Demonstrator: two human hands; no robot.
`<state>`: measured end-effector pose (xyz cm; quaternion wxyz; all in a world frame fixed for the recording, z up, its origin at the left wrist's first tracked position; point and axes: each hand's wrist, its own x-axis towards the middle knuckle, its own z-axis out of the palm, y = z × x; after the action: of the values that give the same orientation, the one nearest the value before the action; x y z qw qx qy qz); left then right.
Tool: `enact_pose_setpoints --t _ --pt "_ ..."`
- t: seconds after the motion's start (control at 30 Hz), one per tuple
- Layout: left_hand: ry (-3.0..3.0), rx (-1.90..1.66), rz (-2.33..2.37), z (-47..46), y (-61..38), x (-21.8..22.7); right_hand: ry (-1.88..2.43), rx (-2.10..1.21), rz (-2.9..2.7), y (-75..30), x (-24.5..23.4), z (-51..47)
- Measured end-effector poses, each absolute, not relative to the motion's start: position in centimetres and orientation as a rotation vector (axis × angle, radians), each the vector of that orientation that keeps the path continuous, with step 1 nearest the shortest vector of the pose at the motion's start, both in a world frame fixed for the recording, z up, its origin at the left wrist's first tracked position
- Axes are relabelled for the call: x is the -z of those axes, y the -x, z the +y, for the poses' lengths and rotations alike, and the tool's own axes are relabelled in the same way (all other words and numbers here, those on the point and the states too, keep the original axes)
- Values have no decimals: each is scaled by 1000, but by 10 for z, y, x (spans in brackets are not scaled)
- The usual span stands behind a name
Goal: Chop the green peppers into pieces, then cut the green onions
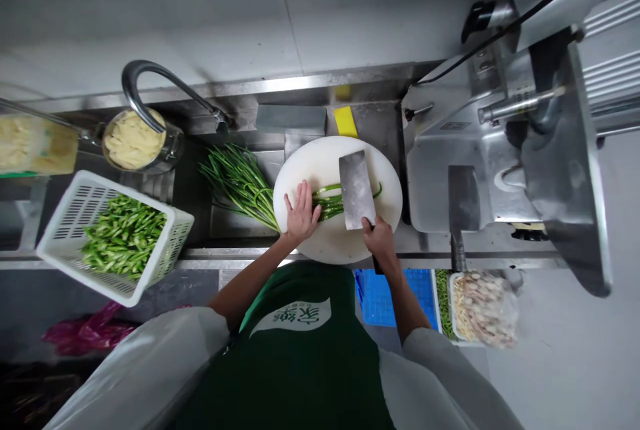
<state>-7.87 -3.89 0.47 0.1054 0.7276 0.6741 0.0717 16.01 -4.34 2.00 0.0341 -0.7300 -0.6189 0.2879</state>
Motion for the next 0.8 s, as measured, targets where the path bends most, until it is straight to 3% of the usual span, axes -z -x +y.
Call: enact_pose_setpoints --t 0.13,0.8 --pt "-2166 -238 1957 -33 58 -3 2183 -1027 -1889 -168 -12 -35" --pt "-2184 -223 1876 -22 47 9 2304 -956 -1988 -102 -6 -32"
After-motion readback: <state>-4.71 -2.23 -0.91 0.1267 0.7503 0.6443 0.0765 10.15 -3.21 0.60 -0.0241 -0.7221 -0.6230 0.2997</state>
